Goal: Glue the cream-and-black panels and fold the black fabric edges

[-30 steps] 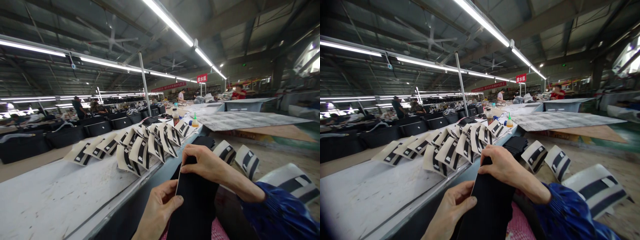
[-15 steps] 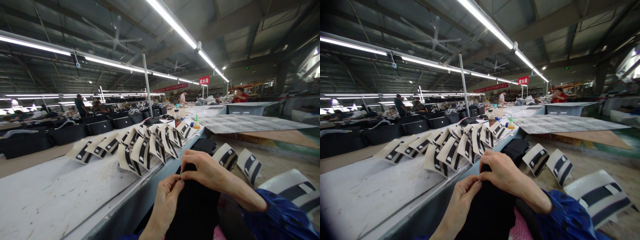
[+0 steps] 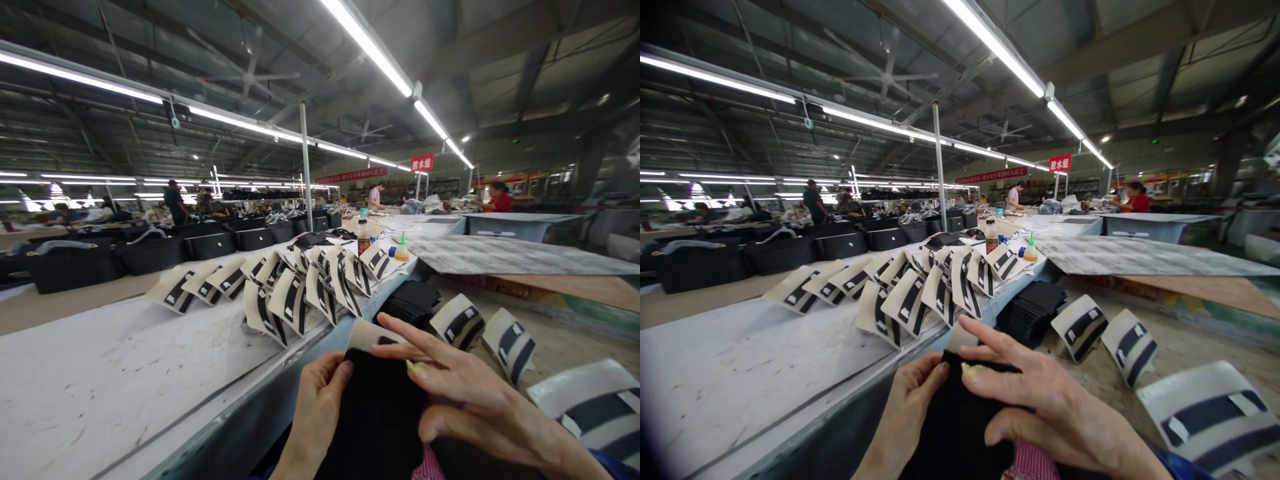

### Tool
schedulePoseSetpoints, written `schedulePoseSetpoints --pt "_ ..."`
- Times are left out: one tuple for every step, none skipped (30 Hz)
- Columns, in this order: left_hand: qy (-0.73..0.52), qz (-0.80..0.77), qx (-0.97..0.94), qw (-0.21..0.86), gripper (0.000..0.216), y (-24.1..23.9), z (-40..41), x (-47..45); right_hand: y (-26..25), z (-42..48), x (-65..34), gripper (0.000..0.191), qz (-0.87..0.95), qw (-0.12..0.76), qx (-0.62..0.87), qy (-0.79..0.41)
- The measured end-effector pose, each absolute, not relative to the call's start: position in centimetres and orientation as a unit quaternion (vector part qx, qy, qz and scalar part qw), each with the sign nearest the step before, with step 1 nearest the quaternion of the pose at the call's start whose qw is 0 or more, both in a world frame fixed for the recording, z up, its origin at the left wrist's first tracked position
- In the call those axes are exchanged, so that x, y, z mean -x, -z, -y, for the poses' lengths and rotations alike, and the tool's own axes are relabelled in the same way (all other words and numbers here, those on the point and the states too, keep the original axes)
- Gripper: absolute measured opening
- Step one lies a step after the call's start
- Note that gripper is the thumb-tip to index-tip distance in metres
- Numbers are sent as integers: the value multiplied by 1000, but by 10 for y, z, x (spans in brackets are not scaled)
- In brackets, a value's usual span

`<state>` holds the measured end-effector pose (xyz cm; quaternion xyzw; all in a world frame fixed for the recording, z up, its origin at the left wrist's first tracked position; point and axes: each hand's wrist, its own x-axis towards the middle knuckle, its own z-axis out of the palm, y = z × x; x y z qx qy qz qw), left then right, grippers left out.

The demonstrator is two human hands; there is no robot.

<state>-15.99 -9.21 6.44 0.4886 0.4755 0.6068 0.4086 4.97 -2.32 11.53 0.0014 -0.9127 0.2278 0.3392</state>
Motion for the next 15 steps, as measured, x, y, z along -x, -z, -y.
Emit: schedulePoseSetpoints --pt "-606 -480 -488 407 24 -67 96 159 -117 24 -49 70 901 373 26 -220" --pt "-605 -487 -490 396 25 -70 100 158 -119 25 -46 60 885 412 63 -207" --pt "-603 -497 -496 379 25 -73 105 157 -120 26 -43 49 868 448 99 -193" --pt "-597 -507 -508 359 26 -76 109 156 -121 27 -40 37 852 473 130 -180" --pt "-593 -515 -521 334 26 -78 112 155 -122 28 -36 27 842 490 149 -169" --pt "-589 -522 -534 309 27 -80 116 154 -123 30 -32 18 837 500 156 -160" --pt "-588 -524 -547 285 27 -81 119 152 -124 32 -29 12 834 505 158 -155" --pt "-589 -521 -557 265 26 -81 122 151 -124 35 -26 11 832 508 160 -154" --pt "-593 -515 -566 250 26 -81 124 149 -125 38 -24 11 828 513 164 -155" --pt "-599 -507 -574 234 25 -80 127 148 -125 41 -23 12 821 521 169 -160" --pt "-603 -499 -583 217 25 -78 129 147 -126 43 -22 13 815 527 176 -167" --pt "-604 -491 -595 199 26 -77 132 147 -127 45 -22 13 809 528 185 -180" --pt "-605 -482 -609 175 28 -76 134 149 -128 47 -23 13 805 524 194 -200" --pt "-603 -472 -626 146 32 -75 137 151 -129 48 -25 13 800 515 204 -230" --pt "-598 -459 -647 116 37 -75 139 154 -131 48 -26 13 796 497 212 -270"
